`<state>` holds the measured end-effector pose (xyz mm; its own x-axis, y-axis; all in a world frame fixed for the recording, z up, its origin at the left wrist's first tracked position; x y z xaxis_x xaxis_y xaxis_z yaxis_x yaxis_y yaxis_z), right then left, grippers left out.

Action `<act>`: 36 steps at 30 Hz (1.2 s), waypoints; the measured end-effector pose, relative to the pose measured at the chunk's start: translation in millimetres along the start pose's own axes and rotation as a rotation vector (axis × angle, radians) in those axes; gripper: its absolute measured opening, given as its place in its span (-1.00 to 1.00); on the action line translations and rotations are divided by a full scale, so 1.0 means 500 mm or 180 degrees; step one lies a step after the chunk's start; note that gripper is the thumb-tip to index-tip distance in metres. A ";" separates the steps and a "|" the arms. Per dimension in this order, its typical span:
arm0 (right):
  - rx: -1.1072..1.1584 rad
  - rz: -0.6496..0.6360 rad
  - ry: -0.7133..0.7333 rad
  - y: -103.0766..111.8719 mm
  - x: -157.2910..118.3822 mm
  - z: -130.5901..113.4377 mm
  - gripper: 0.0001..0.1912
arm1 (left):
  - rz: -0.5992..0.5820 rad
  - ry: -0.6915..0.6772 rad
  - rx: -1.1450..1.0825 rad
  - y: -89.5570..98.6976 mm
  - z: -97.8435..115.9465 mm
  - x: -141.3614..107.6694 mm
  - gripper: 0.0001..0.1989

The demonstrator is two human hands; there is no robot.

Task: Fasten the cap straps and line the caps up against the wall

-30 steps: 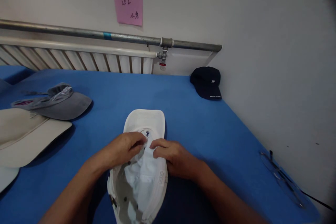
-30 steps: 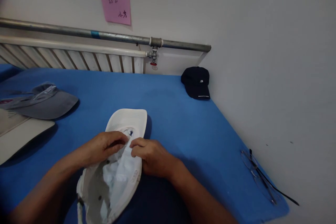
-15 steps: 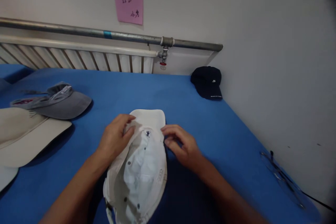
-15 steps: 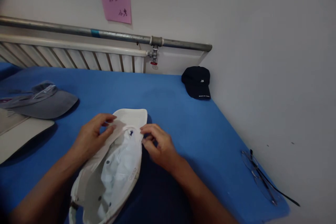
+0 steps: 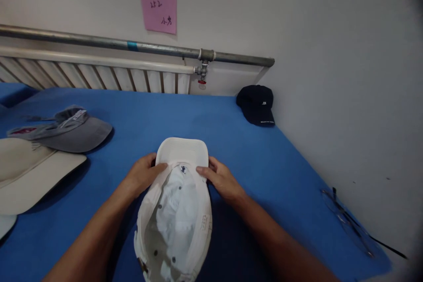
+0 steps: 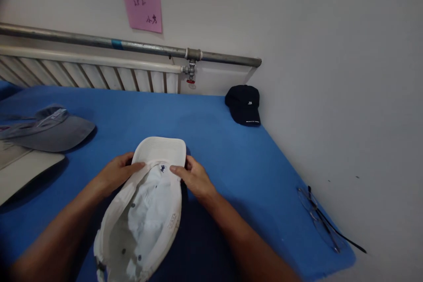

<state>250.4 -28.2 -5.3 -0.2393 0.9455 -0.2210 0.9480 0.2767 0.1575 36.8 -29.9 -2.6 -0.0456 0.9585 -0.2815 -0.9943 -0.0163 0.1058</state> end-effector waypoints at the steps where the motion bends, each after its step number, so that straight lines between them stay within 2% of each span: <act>1: 0.0021 -0.0057 -0.0029 -0.008 -0.003 -0.001 -0.60 | 0.0039 -0.0011 -0.0144 -0.001 0.003 -0.002 -0.62; 5: 0.0491 -0.0424 -0.0033 -0.032 -0.021 -0.008 -0.57 | 0.0264 -0.0094 -0.0711 -0.006 0.027 -0.025 -0.59; 7: 0.0791 -0.0660 0.0022 -0.042 -0.035 -0.017 -0.60 | 0.0423 -0.0208 -0.0817 -0.005 0.042 -0.047 -0.65; 9: 0.0982 -0.0697 0.0047 -0.048 -0.052 -0.028 -0.62 | 0.0535 -0.0251 -0.0915 -0.006 0.050 -0.075 -0.70; 11: 0.1069 -0.0505 0.0018 -0.052 -0.075 -0.037 -0.63 | 0.0461 -0.0103 -0.1099 -0.016 0.048 -0.108 -0.67; 15: 0.0883 0.0044 -0.0054 -0.058 -0.145 -0.049 -0.69 | -0.0163 0.0463 -0.1644 -0.062 0.033 -0.180 -0.56; 17: 0.0659 0.0280 -0.0045 -0.057 -0.186 -0.051 -0.73 | -0.0263 0.0557 -0.1876 -0.077 0.029 -0.215 -0.58; 19: 0.0568 0.0340 -0.0007 -0.055 -0.224 -0.051 -0.75 | -0.0273 0.0557 -0.2119 -0.088 0.028 -0.247 -0.62; 22: 0.0591 0.0241 0.0063 -0.052 -0.268 -0.051 -0.74 | -0.0491 0.0620 -0.2498 -0.113 0.029 -0.288 -0.66; 24: 0.0522 0.0327 0.0093 -0.042 -0.292 -0.051 -0.76 | -0.0591 0.0640 -0.2650 -0.130 0.032 -0.309 -0.65; 28: 0.0538 0.0552 0.0274 -0.019 -0.323 -0.051 -0.79 | -0.0426 0.0454 -0.2621 -0.153 0.042 -0.328 -0.62; 33: 0.0891 0.0464 0.0395 -0.003 -0.340 -0.036 -0.61 | -0.0347 0.0237 -0.2313 -0.176 0.052 -0.326 -0.60; 36: 0.1020 0.0528 0.0401 0.007 -0.351 -0.028 -0.61 | -0.0370 0.0193 -0.2154 -0.185 0.057 -0.330 -0.61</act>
<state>292.6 -190.6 47.7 -0.0822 0.9921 -0.0947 0.9888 0.0693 -0.1322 138.8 -178.4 61.1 0.0792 0.9475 -0.3098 -0.8337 -0.1074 -0.5416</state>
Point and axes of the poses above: each hand's wrist, its own x-axis towards the middle knuckle, its own y-axis out of the back of the hand, z = x × y, the point moved 6 cm from there along x, towards the middle knuckle, and after that the axes turned 13 degrees about -x, right-handed, at the moved point
